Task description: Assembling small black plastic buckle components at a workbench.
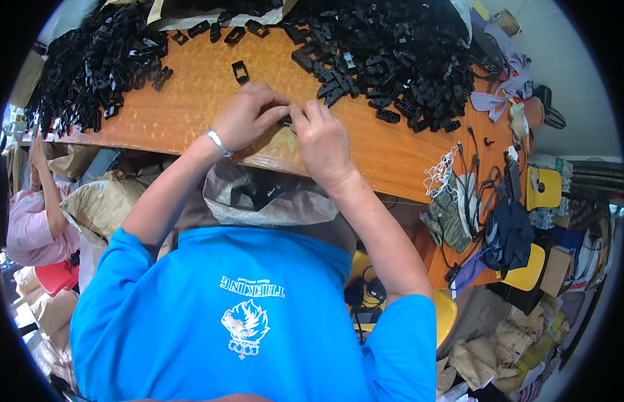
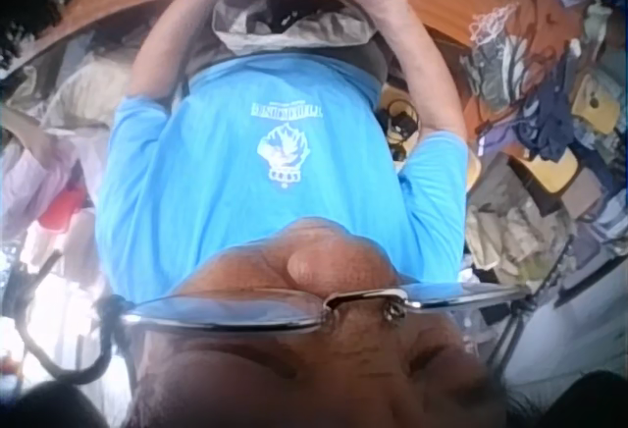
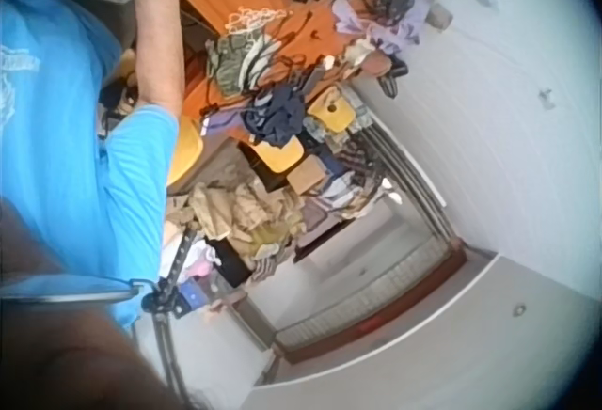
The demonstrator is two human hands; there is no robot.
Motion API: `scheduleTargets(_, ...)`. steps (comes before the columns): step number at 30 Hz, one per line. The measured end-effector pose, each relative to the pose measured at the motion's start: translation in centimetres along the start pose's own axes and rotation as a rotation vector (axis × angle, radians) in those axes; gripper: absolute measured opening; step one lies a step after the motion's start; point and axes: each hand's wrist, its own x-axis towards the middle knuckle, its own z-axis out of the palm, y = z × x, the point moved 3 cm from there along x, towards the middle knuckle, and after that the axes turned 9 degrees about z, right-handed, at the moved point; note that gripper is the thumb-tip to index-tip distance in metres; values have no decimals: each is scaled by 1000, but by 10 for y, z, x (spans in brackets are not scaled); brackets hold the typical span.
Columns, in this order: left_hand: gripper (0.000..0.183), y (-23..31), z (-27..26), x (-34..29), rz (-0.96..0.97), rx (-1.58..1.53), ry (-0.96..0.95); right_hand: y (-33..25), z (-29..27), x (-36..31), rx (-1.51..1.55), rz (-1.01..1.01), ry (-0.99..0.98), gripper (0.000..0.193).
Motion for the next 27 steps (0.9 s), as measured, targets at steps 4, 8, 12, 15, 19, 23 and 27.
scheduleTargets(4,19,12,0,-1,-40,289,12,2,9,-10,-31,-29,81,26)
scheduleTargets(8,18,11,-7,-11,-25,293,34,-3,7,-9,77,-17,46,27)
scheduleTargets(12,22,-4,-27,-16,2,387,144,-44,-10,-57,220,-42,-64,35)
scheduleTargets(15,25,-18,-42,-10,52,502,220,-52,-3,-83,200,14,-144,37)
scheduleTargets(19,22,-43,-46,0,120,524,22,-52,-6,-84,282,-40,-171,30)
scheduleTargets(23,21,-36,-45,8,36,548,-42,-13,-28,-52,294,99,-14,9)
scheduleTargets(27,31,-4,-8,15,100,367,-69,41,-34,-7,47,106,147,12)
